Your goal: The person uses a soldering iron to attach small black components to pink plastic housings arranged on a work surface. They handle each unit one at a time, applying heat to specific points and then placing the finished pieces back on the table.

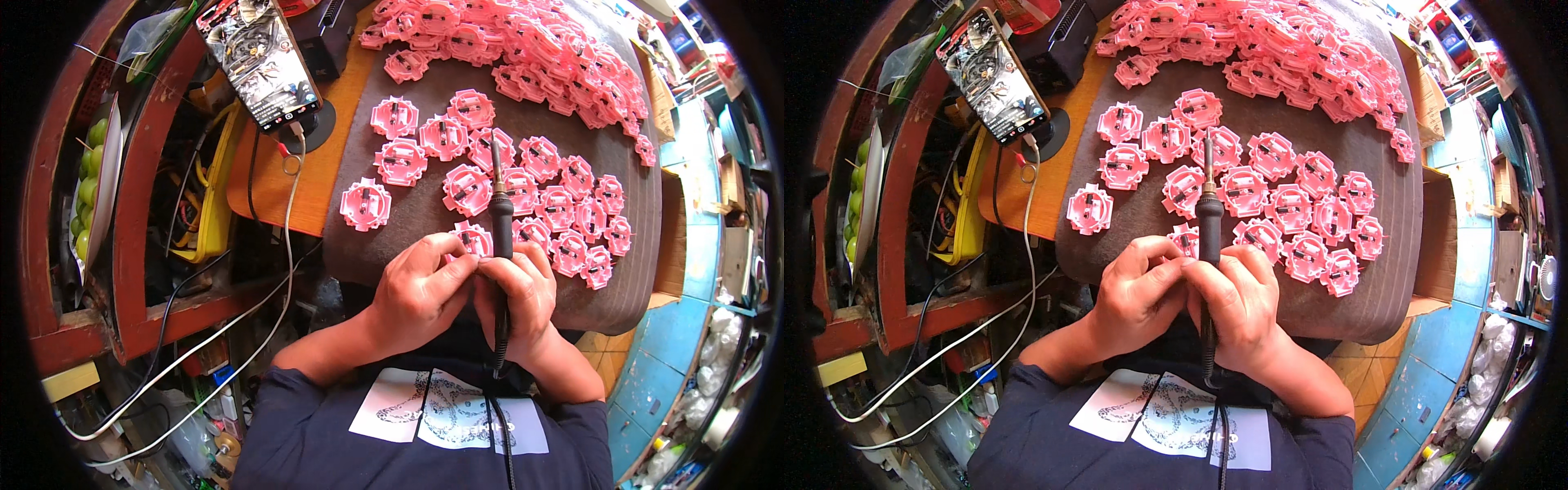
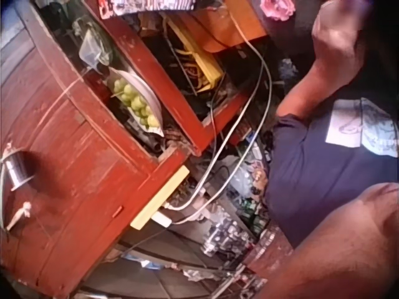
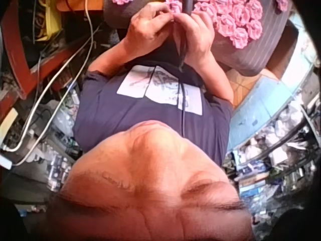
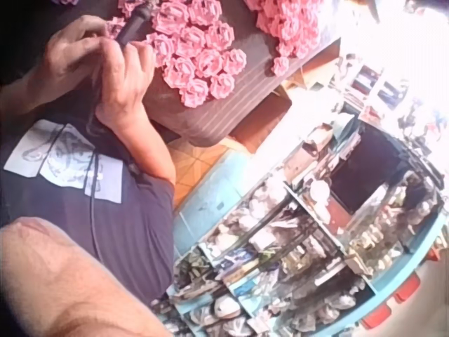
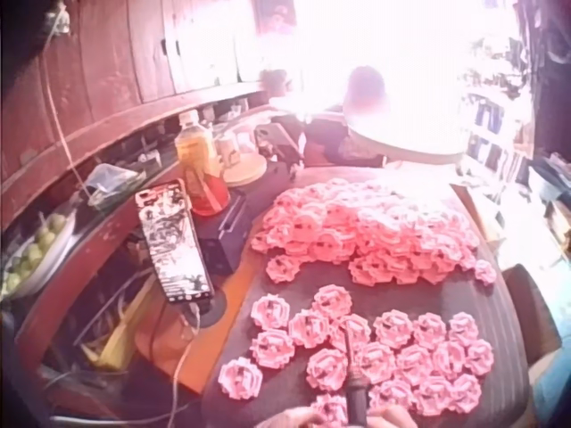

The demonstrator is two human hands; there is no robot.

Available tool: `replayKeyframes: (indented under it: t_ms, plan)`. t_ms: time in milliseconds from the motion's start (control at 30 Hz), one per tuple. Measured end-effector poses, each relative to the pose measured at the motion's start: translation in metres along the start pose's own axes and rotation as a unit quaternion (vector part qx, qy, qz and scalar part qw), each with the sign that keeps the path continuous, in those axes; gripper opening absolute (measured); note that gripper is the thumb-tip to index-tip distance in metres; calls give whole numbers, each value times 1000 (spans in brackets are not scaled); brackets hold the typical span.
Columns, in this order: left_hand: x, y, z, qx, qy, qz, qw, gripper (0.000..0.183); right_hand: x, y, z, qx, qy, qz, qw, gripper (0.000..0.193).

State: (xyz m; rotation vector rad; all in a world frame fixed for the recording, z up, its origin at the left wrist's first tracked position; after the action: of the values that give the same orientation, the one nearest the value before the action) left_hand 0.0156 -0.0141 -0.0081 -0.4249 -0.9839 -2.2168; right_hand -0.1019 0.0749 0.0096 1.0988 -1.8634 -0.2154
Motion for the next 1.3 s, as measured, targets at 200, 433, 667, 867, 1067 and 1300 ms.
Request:
replayKeyframes:
  t_ms: [200,433,667,867,1067,1300]
  plan:
    - [12,3,-9,-47,11,-25,999,26,7,4,0,7,-15,15,1000,47]
    - [13,2,-9,-35,23,-11,999,20,-6,8,-9,-65,57,10,996,30]
    - [13,3,-10,-37,16,17,999,19,-10,3,-7,-108,46,-3,993,33]
    - [13,2,-8,-28,27,11,999,17,-9,3,-3,-88,35,-2,996,33]
    - [15,2,-5,-16,35,12,999,17,-25,51,-2,15,15,5,1000,40]
    - [17,0,0,29,27,-31,999,19,-38,84,-11,25,-14,20,999,64]
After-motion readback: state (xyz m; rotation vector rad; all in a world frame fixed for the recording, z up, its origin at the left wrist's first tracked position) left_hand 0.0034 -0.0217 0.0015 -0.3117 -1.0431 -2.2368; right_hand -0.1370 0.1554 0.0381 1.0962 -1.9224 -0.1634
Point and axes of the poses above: each hand's wrist, its own x-axis towards the middle knuckle, its own y-axis out of the back of the hand, z = x × y, the point moved 6 cm from there along x, towards the middle knuckle, and after that the axes turned 3 degrees about -y, right-handed, at the moved point
